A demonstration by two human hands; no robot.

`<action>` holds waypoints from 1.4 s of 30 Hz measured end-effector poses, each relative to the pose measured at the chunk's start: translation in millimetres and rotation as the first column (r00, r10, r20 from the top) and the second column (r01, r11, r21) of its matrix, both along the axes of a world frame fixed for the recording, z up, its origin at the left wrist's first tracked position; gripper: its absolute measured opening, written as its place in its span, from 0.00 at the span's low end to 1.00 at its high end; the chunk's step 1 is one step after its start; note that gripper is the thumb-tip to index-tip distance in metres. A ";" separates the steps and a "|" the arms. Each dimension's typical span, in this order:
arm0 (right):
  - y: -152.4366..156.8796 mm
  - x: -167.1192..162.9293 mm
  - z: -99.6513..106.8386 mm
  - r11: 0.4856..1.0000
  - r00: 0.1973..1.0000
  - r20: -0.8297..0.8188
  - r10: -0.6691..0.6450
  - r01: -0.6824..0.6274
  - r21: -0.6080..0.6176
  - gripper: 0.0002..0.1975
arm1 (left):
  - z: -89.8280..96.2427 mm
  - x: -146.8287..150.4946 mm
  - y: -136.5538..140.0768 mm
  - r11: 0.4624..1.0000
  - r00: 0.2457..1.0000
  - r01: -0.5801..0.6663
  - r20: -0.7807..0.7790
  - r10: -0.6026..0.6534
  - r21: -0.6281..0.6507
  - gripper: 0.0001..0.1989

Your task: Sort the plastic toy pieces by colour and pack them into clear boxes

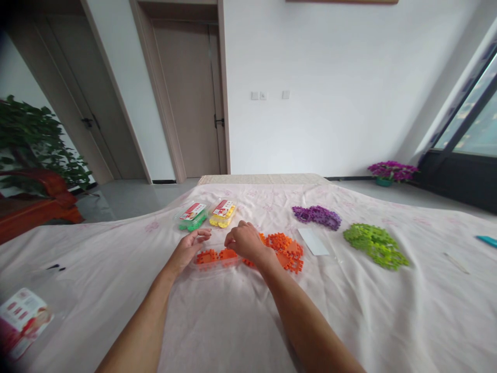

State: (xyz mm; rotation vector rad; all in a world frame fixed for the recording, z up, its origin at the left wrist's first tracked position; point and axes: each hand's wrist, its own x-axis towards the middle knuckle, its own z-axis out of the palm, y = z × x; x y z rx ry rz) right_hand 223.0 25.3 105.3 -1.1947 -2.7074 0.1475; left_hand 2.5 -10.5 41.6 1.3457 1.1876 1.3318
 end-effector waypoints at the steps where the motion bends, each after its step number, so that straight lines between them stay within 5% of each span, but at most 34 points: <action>1: -2.5 -0.8 0.3 1.000 1.000 0.005 0.020 -0.020 -0.002 0.09 | -0.1 0.0 0.0 1.000 1.000 -0.001 0.001 0.001 0.001 0.18; 8: -1.0 5.6 6.3 0.998 0.995 -0.080 0.058 -0.061 -0.032 0.10 | -0.4 0.0 -0.9 1.000 1.000 0.004 0.016 -0.004 0.009 0.17; 12: 18.4 32.4 9.4 0.983 0.954 -0.237 -0.181 0.169 -0.071 0.13 | 0.4 0.2 -1.4 1.000 1.000 0.001 0.019 -0.001 0.008 0.16; 17: 33.3 66.4 -3.0 0.908 0.905 -0.083 -0.418 0.414 -0.058 0.17 | 0.8 0.7 -1.2 1.000 1.000 -0.011 0.009 0.011 0.009 0.17; 26: 42.9 70.7 -26.0 0.963 0.960 0.117 -0.255 0.263 -0.057 0.27 | 2.2 1.7 -2.1 1.000 1.000 -0.009 -0.005 0.009 0.007 0.17; 34: 47.7 70.9 -36.8 0.929 0.925 -0.106 -0.365 0.354 -0.111 0.13 | 3.7 1.8 -2.2 1.000 1.000 -0.007 -0.017 0.007 0.005 0.17; 39: 44.7 67.6 -28.1 0.873 0.819 -0.303 -0.488 0.462 -0.157 0.14 | 1.8 0.9 -1.7 1.000 1.000 0.002 -0.027 -0.002 0.020 0.17; 42: 44.2 59.8 -21.6 0.883 0.763 -0.447 -0.467 0.427 -0.195 0.14 | 1.3 0.9 -1.8 1.000 1.000 0.004 -0.022 -0.003 0.020 0.17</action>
